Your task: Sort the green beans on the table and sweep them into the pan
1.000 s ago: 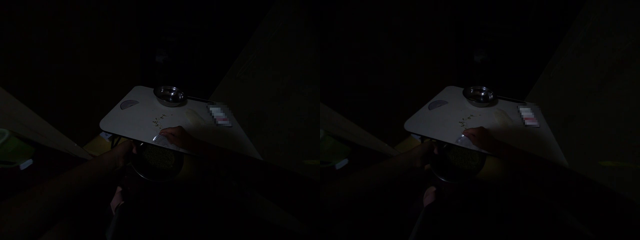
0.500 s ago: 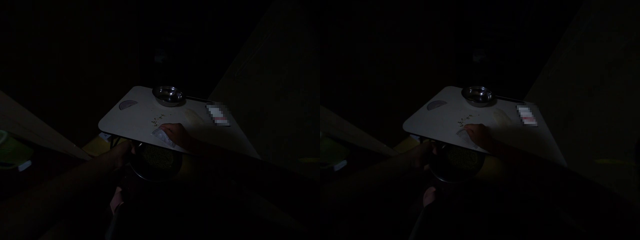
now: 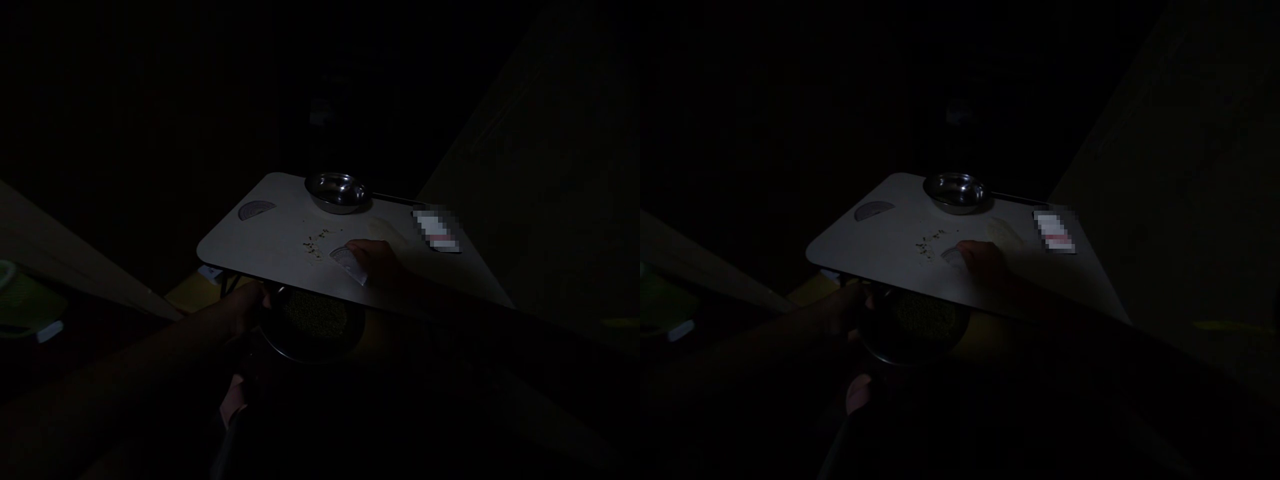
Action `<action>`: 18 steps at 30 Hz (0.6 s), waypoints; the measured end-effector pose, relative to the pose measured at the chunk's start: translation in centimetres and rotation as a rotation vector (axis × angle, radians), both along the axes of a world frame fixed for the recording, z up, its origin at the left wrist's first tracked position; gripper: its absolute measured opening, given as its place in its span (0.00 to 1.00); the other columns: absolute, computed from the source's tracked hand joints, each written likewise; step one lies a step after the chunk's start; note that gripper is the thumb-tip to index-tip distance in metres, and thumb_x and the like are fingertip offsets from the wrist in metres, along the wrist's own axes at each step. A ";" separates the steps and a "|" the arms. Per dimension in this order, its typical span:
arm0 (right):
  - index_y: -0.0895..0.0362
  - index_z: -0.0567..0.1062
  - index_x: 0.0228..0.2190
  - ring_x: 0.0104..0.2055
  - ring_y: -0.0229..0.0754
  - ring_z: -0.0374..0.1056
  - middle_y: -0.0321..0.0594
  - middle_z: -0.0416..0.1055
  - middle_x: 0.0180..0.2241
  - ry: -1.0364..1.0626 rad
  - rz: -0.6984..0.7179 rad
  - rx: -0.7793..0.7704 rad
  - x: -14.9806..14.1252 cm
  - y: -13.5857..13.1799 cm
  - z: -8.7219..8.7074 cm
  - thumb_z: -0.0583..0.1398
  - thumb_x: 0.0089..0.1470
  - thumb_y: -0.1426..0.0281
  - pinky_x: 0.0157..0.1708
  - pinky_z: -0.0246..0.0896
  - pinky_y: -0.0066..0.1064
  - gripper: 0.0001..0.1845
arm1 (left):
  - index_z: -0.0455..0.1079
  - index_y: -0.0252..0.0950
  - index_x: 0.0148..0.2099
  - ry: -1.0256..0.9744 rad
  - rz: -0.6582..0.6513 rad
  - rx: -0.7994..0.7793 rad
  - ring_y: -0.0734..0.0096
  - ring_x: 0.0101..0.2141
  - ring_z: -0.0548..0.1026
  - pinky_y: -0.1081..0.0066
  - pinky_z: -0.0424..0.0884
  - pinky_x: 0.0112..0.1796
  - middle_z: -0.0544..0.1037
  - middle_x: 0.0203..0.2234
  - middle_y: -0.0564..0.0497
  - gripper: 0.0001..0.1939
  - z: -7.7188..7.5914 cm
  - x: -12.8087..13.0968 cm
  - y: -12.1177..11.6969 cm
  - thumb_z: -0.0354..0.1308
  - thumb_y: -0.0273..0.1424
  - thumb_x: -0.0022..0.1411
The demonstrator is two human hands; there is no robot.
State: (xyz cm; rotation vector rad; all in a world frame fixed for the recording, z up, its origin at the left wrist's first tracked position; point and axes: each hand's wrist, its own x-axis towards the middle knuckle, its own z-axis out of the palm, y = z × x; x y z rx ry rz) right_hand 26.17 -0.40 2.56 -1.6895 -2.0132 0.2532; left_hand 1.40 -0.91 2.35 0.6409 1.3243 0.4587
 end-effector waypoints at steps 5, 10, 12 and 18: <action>0.59 0.73 0.28 0.31 0.39 0.64 0.40 0.71 0.27 0.067 -0.038 0.026 -0.4 0.3 0.3 0.46 0.52 0.67 0.32 0.55 0.29 0.18 | 0.54 0.34 0.13 -0.011 -0.037 0.016 0.76 0.12 0.58 0.74 0.56 0.15 0.58 0.07 0.51 0.06 -0.1 -0.1 -0.1 0.46 0.19 0.30; 0.60 0.74 0.28 0.29 0.37 0.64 0.40 0.71 0.26 0.110 0.091 0.025 -3.7 -0.3 0.2 0.47 0.51 0.68 0.31 0.54 0.27 0.17 | 0.54 0.35 0.14 -0.022 -0.055 0.009 0.74 0.13 0.60 0.74 0.56 0.15 0.60 0.08 0.51 0.07 -0.8 -0.3 0.3 0.46 0.19 0.30; 0.59 0.74 0.28 0.26 0.36 0.63 0.39 0.70 0.23 0.106 0.111 0.006 -4.5 -0.3 0.1 0.47 0.51 0.67 0.29 0.54 0.27 0.17 | 0.53 0.35 0.14 -0.018 -0.057 -0.002 0.75 0.13 0.59 0.73 0.56 0.15 0.58 0.08 0.51 0.07 -0.7 -0.3 0.3 0.46 0.19 0.30; 0.57 0.73 0.25 0.24 0.36 0.61 0.38 0.68 0.21 0.066 0.036 0.004 -3.4 0.0 -0.1 0.46 0.51 0.67 0.28 0.53 0.28 0.17 | 0.54 0.36 0.13 -0.005 -0.047 -0.006 0.74 0.14 0.59 0.73 0.56 0.15 0.59 0.08 0.51 0.06 -0.7 -0.4 0.2 0.46 0.20 0.29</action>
